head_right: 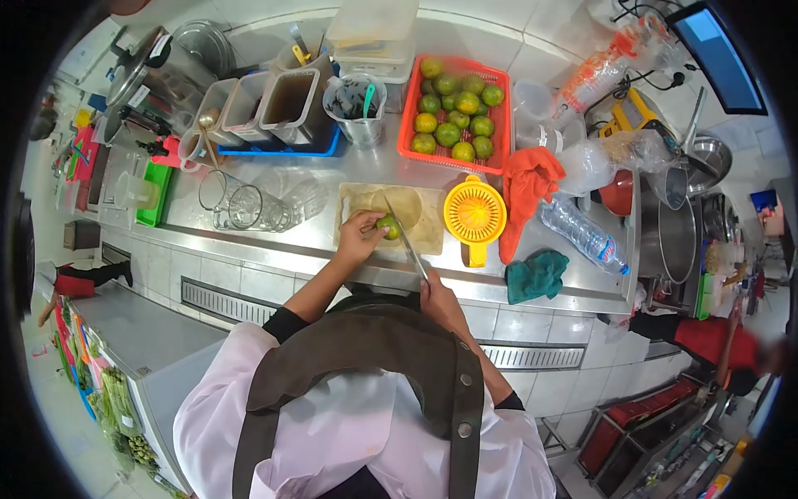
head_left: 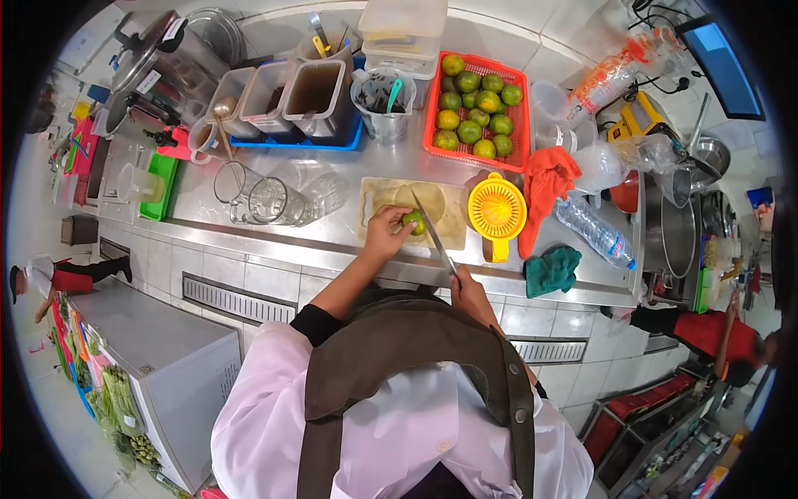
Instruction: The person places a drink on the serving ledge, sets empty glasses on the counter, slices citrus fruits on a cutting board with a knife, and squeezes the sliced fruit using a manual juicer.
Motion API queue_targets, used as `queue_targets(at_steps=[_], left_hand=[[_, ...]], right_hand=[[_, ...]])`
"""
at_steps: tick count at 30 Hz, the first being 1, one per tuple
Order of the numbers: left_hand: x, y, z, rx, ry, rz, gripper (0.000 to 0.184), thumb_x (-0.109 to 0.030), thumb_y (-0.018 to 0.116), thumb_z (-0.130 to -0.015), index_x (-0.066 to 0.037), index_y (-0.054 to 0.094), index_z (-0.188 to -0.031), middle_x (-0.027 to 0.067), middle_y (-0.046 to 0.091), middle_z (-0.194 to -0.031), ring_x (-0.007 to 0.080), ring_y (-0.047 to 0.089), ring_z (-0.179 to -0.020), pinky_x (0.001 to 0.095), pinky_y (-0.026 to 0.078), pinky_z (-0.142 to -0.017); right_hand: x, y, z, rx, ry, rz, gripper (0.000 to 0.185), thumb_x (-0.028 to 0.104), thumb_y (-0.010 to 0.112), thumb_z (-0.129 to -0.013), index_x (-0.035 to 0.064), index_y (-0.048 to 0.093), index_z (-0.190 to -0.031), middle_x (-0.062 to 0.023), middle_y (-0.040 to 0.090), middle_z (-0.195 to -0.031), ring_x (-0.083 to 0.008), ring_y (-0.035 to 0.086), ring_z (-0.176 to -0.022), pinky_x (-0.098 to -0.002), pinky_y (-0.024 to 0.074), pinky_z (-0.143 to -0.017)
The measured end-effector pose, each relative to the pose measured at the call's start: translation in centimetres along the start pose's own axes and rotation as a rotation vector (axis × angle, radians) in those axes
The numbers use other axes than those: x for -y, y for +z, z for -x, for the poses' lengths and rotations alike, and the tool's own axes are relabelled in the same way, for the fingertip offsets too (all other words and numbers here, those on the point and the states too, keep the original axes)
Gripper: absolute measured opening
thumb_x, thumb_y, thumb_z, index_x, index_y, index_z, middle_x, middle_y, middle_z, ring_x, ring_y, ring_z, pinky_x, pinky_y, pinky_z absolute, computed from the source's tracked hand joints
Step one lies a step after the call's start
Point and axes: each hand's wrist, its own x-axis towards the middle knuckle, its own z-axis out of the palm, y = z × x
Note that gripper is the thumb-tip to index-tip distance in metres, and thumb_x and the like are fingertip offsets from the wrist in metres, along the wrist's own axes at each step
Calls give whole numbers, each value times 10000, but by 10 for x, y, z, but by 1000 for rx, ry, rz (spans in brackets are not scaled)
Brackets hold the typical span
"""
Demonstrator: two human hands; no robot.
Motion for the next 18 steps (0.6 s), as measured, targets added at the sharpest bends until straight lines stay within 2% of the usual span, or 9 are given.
queue_targets(at_steps=[3, 6, 9, 12, 18], left_hand=[[5, 8, 4, -90, -138, 166, 322, -35, 695, -702, 3, 564, -994, 86, 545, -986, 166, 555, -924, 273, 484, -793], [4, 14, 7, -205, -67, 208, 305, -17, 713, -668, 41, 578, -936, 114, 548, -963, 190, 587, -857, 277, 513, -742], [-1, 12, 11, -165, -167, 190, 322, -16, 718, -668, 45, 572, -948, 121, 553, -957, 186, 591, -865, 281, 513, -740], [3, 13, 13, -175, -203, 312, 320, -19, 717, -675, 55, 570, -949, 125, 564, -940, 188, 598, -853, 276, 510, -731], [17, 16, 13, -204, -180, 351, 270, -1, 706, -684, 67, 583, -915, 129, 585, -933, 188, 606, -837, 270, 500, -744]], right_hand=[[10, 0, 4, 40, 37, 86, 146, 162, 402, -875, 46, 378, -962, -301, 545, -665, -474, 535, -664, -540, 395, -575], [13, 2, 3, 50, 61, 171, 148, 159, 410, -872, 48, 370, -962, -294, 544, -644, -463, 540, -645, -537, 399, -566], [19, -1, 6, 46, 74, 163, 141, 178, 405, -887, 54, 376, -948, -295, 537, -661, -472, 524, -660, -539, 377, -568], [22, -6, 9, 69, 82, 180, 161, 175, 415, -883, 41, 385, -967, -299, 540, -672, -468, 527, -666, -534, 383, -571], [18, -2, -1, 125, 119, 283, 201, 186, 385, -889, 8, 403, -982, -292, 553, -699, -450, 542, -682, -513, 402, -579]])
